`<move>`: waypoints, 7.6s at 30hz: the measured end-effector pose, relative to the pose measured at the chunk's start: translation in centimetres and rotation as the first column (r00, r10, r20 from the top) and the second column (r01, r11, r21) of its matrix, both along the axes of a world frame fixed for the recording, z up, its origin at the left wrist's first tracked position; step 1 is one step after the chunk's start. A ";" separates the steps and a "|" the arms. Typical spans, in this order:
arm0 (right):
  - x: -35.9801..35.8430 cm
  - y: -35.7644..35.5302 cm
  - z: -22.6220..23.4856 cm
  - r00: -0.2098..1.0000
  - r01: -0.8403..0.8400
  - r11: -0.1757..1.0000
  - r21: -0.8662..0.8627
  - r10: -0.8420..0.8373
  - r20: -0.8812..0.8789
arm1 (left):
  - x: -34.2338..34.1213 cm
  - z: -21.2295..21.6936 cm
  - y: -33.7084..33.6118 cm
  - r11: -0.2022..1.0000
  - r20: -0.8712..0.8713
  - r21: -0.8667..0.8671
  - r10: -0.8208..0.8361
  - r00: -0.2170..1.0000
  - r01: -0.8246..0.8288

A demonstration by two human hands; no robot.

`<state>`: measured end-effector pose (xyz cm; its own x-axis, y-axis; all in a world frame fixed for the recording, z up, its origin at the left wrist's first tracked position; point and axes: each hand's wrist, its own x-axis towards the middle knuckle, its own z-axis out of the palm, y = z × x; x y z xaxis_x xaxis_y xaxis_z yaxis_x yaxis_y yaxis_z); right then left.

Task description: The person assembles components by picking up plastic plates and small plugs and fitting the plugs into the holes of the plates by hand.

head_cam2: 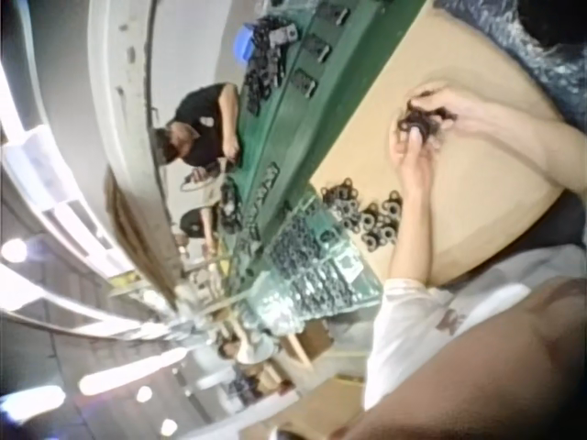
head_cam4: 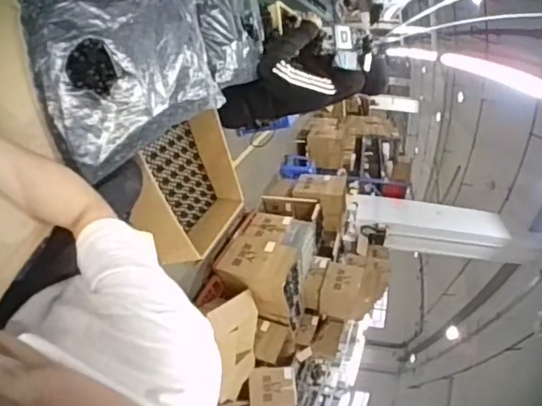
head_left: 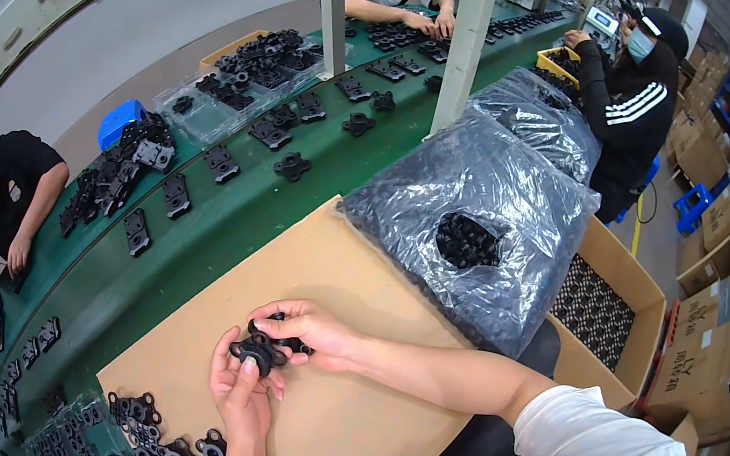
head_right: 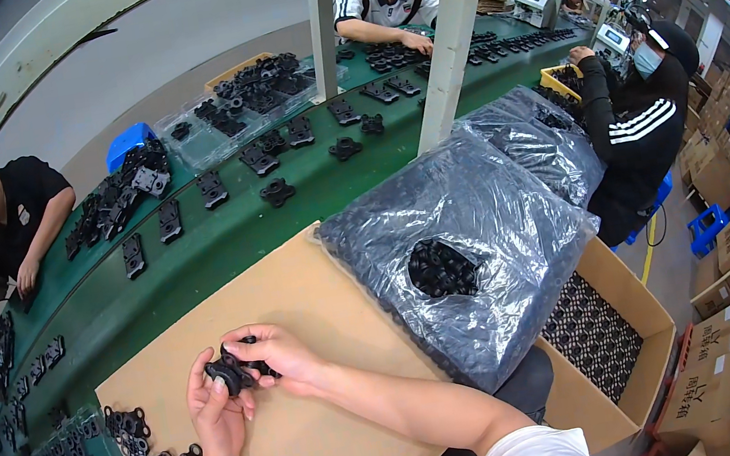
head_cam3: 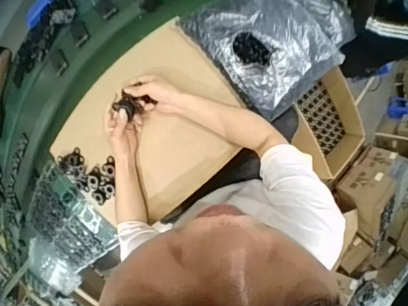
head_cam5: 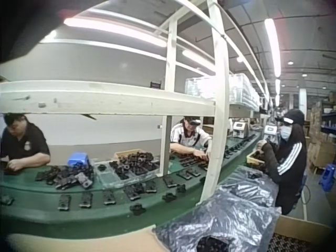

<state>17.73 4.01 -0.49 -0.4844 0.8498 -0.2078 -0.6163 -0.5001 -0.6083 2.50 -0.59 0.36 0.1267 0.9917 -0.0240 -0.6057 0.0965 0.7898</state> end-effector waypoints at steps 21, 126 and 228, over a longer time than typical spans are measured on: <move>0.3 0.1 -0.3 0.997 -0.030 0.997 0.066 0.025 0.074 | 0.5 0.3 -0.5 0.995 -0.060 0.006 0.099 0.993 -0.099; 0.1 0.0 0.4 0.988 -0.120 0.993 -0.022 0.121 0.097 | -0.2 0.3 -0.8 0.996 -0.127 0.021 0.093 0.988 -0.091; -0.1 -0.6 1.6 0.952 0.000 0.990 0.140 -0.043 0.302 | -1.0 -0.8 0.2 0.999 -0.062 -0.006 0.043 0.997 -0.043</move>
<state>17.62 3.42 1.08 -0.3979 0.8898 -0.2233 -0.4017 -0.3878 -0.8296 1.53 -0.37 -0.39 0.0818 0.9960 -0.0373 -0.5595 0.0768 0.8253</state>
